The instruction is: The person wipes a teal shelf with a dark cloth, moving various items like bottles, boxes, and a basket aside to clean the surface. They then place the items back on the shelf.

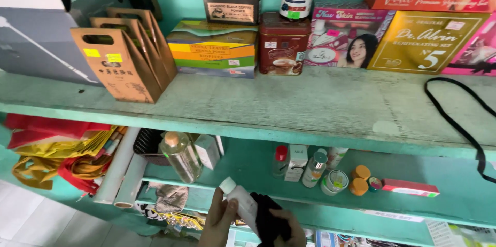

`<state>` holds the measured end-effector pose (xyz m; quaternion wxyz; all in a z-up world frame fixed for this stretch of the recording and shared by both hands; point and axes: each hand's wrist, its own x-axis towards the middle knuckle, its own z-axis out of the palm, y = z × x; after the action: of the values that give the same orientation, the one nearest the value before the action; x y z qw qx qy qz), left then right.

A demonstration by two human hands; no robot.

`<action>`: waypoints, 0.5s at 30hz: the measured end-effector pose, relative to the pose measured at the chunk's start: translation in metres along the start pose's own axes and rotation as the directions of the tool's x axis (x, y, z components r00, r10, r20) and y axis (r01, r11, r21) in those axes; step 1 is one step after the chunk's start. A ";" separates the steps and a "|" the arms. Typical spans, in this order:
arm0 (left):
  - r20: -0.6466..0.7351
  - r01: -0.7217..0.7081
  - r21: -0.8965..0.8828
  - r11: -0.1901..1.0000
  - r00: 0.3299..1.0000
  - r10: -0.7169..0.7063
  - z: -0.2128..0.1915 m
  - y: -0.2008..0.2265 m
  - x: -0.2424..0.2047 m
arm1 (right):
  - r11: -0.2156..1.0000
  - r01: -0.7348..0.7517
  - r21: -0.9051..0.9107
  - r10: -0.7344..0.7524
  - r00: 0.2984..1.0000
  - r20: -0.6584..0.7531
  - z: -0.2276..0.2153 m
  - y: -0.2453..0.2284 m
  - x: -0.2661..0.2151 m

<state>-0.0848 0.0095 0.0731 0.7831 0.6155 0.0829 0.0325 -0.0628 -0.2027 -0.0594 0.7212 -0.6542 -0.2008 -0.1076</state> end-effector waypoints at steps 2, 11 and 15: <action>0.090 -0.079 -0.064 0.995 0.992 0.084 0.006 -0.004 0.011 | 0.976 -0.145 0.164 0.148 0.989 -0.007 -0.009 -0.003 0.011; -0.051 -0.560 0.389 0.732 0.780 0.624 0.046 -0.020 0.150 | 0.896 -0.394 -0.204 0.388 0.919 -0.073 -0.065 0.069 -0.016; 0.120 -0.407 0.406 0.818 0.912 0.393 0.055 -0.052 0.214 | 0.953 -0.294 -0.074 0.303 0.937 0.175 -0.092 0.201 -0.046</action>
<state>0.1323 -0.0228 0.0156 0.6078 0.7742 -0.0550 0.1679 -0.0058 -0.2745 -0.2661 0.6919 -0.7010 -0.1625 0.0591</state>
